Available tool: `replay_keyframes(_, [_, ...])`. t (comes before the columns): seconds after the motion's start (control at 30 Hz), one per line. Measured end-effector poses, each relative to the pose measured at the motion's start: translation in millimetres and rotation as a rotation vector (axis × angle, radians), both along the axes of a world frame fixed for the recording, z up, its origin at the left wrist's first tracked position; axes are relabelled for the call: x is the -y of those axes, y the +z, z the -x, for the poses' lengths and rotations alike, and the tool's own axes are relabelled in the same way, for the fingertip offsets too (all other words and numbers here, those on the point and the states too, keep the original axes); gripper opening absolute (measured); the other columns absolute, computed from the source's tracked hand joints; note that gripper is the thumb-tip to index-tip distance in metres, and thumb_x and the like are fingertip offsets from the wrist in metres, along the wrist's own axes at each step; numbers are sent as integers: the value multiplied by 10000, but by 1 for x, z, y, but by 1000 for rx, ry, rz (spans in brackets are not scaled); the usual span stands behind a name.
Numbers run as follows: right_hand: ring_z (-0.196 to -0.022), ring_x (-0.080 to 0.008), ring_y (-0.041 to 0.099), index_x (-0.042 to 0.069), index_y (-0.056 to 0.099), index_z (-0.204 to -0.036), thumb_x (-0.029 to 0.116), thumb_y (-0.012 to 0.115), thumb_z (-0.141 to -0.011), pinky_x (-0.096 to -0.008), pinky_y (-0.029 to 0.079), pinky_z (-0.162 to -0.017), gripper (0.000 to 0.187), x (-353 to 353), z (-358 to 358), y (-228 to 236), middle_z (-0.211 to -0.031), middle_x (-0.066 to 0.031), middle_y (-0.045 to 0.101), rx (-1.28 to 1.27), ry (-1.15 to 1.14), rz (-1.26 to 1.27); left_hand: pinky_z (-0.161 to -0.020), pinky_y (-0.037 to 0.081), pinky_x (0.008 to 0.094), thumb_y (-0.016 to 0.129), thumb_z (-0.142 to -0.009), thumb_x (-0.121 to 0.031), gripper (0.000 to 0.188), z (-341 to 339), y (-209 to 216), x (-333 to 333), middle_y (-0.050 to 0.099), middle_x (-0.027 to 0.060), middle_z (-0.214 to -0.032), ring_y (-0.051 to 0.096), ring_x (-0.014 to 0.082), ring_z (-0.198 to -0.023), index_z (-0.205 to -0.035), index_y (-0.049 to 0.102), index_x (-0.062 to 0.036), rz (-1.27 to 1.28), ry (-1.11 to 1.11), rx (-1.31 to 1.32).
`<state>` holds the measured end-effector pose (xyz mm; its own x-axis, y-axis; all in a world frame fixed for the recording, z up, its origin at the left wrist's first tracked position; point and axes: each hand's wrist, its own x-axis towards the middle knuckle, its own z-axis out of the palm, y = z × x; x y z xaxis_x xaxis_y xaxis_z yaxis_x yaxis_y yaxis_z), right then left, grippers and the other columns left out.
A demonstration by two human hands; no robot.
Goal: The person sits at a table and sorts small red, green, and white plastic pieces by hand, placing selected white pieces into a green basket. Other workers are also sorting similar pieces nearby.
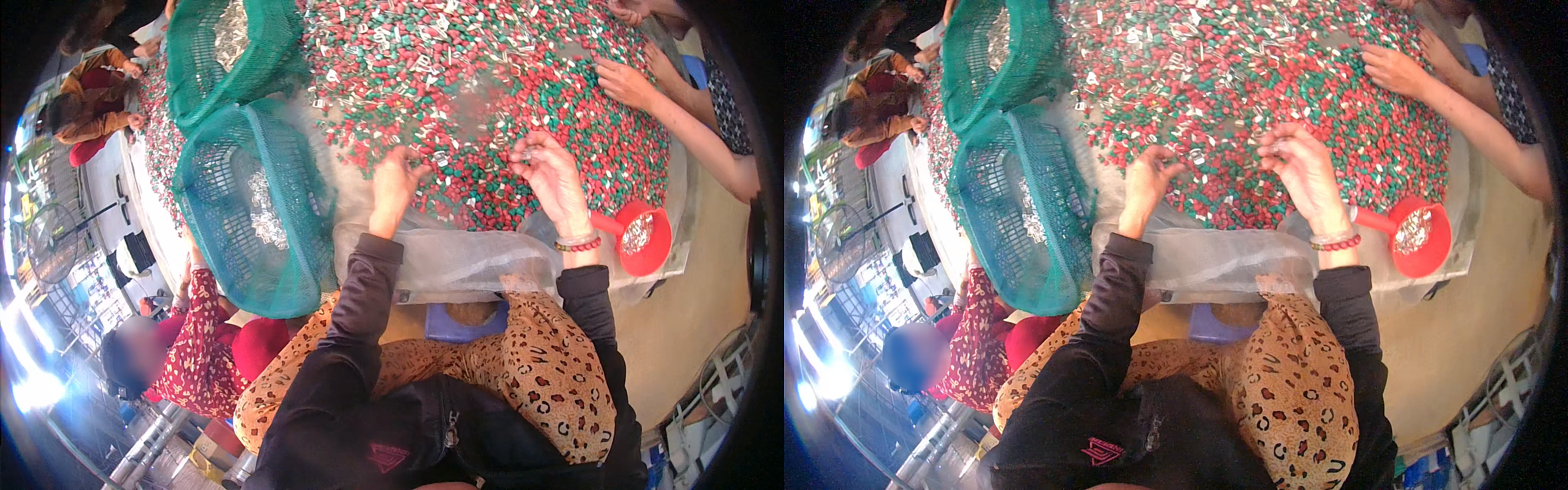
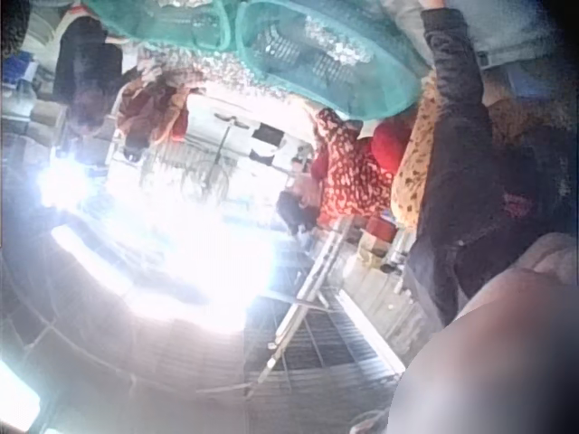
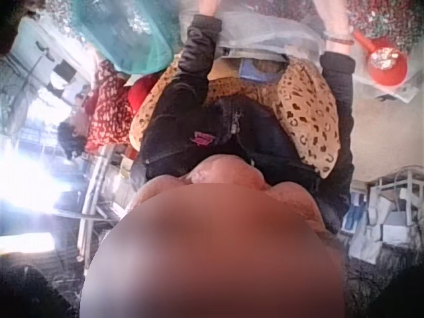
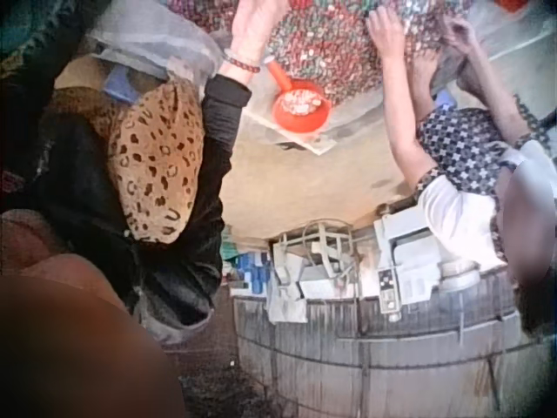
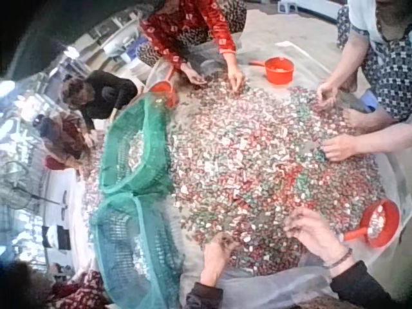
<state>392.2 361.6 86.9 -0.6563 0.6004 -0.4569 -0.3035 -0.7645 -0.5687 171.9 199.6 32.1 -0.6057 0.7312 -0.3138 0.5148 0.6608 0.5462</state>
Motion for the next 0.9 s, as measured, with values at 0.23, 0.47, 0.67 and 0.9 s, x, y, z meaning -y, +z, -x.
replay_keyframes(0.23, [-463, -36, 252, 95, 475, -811, 212, 487, -970, -198, 215, -394, 198, -16, -6, 30, -554, 72, 246, -118, -13, 113, -648, 486, 373, 725, -781, -280, 248, -20, -2, -24, 628, 110, -768, 622, 261, -700, -877, 707, -52, -44, -93, -86])
replay_keyframes(0.47, [-408, -40, 216, 52, 542, -910, 260, 482, -984, -200, 175, -349, 228, -5, -13, 24, -497, 77, 189, -85, 38, 304, -574, 453, 309, 740, -783, -268, 233, -8, 17, -41, 625, 40, -676, 586, 115, -597, -879, 722, -57, -194, 107, 278])
replay_keyframes(0.67, [-411, -44, 221, 42, 560, -936, 261, 475, -987, -202, 182, -349, 240, -4, -15, 13, -499, 75, 196, -124, 41, 319, -692, 504, 427, 739, -762, -265, 268, -22, -5, -36, 629, 164, -908, 648, 322, -816, -922, 664, -65, 74, -216, -156])
replay_keyframes(0.9, [-414, -59, 217, 40, 568, -948, 220, 448, -994, -213, 196, -351, 221, -30, -36, 16, -506, 60, 201, -301, -60, 288, -721, 499, 419, 729, -762, -227, 260, -10, -11, -20, 613, 158, -872, 636, 313, -819, -991, 705, -106, 8, -241, -17])
